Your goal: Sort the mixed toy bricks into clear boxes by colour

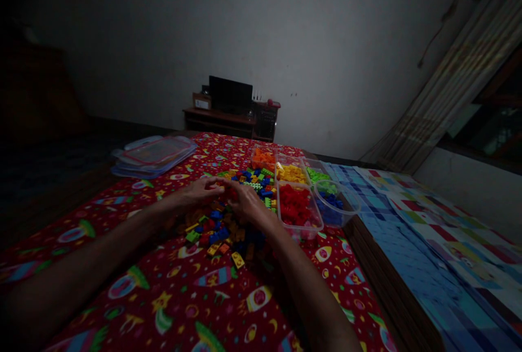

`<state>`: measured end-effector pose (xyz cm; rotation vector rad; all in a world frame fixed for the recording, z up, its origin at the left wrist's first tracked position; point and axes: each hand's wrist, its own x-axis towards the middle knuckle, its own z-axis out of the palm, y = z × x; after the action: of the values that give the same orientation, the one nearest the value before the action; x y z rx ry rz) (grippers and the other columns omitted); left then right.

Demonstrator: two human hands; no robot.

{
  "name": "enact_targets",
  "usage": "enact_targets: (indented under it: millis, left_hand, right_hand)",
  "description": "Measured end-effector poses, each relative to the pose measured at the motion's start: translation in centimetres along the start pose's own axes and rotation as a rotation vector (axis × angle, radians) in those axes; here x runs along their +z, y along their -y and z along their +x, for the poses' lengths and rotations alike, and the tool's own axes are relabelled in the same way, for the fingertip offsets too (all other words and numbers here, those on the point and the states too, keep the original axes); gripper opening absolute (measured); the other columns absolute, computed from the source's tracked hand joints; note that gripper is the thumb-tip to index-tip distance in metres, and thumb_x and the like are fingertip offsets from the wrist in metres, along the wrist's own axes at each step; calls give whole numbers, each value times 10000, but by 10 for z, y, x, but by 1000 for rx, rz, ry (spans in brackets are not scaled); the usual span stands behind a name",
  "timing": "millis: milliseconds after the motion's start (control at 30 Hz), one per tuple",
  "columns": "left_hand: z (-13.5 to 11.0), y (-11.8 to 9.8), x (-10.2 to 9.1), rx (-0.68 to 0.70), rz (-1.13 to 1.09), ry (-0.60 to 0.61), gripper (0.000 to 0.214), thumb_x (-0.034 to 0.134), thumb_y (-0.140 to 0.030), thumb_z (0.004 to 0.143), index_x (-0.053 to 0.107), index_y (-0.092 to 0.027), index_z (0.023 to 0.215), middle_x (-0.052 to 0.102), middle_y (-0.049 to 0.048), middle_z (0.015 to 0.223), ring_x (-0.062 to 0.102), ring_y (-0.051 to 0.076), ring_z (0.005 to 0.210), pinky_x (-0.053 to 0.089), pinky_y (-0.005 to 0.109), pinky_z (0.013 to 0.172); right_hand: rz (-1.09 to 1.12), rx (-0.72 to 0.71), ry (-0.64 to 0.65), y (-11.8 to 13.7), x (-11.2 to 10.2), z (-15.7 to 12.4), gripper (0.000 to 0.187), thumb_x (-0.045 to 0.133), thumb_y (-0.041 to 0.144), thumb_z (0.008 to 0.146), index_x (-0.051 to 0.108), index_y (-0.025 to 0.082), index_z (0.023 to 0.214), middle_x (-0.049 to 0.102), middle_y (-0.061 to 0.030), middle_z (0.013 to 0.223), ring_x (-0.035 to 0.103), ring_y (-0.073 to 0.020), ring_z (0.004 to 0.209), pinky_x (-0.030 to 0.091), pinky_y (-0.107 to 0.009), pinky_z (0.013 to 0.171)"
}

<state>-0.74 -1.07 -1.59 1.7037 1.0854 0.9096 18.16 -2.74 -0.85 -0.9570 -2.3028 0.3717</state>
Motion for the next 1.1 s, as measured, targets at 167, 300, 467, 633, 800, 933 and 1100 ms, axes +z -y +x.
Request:
enact_targets:
  millis: [167,300,467,633,800,933,1100]
  left_hand:
    - [7,8,11,12,-108,38,608,678,-597,625,646,-180,1066,708,76,1017,645,265,952,515,338,794]
    - [10,11,12,15,-77,-41,618,596,-639,679,637,-162,1069,711,87,997,646,258,925,521,354,778]
    - [8,12,4,-2,192,-159,637,484,-645,744,605,-156,1134,695,92,1026,640,261,926,530,338,711]
    - [9,13,-1,104,421,-143,612,431,-633,770,640,-161,1099,691,93,1067,618,272,993,489,368,853]
    - [9,12,-4,154,477,-105,628,391,-663,776,659,-176,1068,696,81,1080,619,265,1005,476,346,890]
    - [8,11,-14,170,606,-202,595,359,-602,813,646,-162,1095,659,105,1150,591,269,1063,445,354,945]
    - [9,40,-32,132,724,-293,553,303,-485,860,552,-133,1206,577,139,1272,506,268,1187,360,416,1038]
  right_hand:
    - [-44,50,38,-7,7,-1,265,566,136,779,640,134,1034,678,-52,866,591,-141,737,402,-220,662]
    - [-119,100,-5,-4,0,-2,212,543,147,807,632,123,998,655,-56,825,564,-132,714,389,-222,659]
    - [-285,242,-86,-2,-38,-4,174,503,199,852,650,139,925,644,-49,789,548,-134,715,380,-223,659]
    - [-461,421,-57,-15,-86,-16,189,505,166,833,680,138,899,673,-91,880,566,-158,781,391,-221,656]
    - [-613,648,99,-30,-118,-32,227,545,164,804,697,140,970,684,-124,998,610,-189,884,414,-242,707]
    - [-688,699,115,-27,-124,-34,264,561,265,838,676,151,1046,665,-136,1081,603,-198,984,423,-248,754]
    - [-621,517,22,-13,-106,-22,264,487,282,887,681,171,1028,688,-130,998,622,-188,892,421,-253,723]
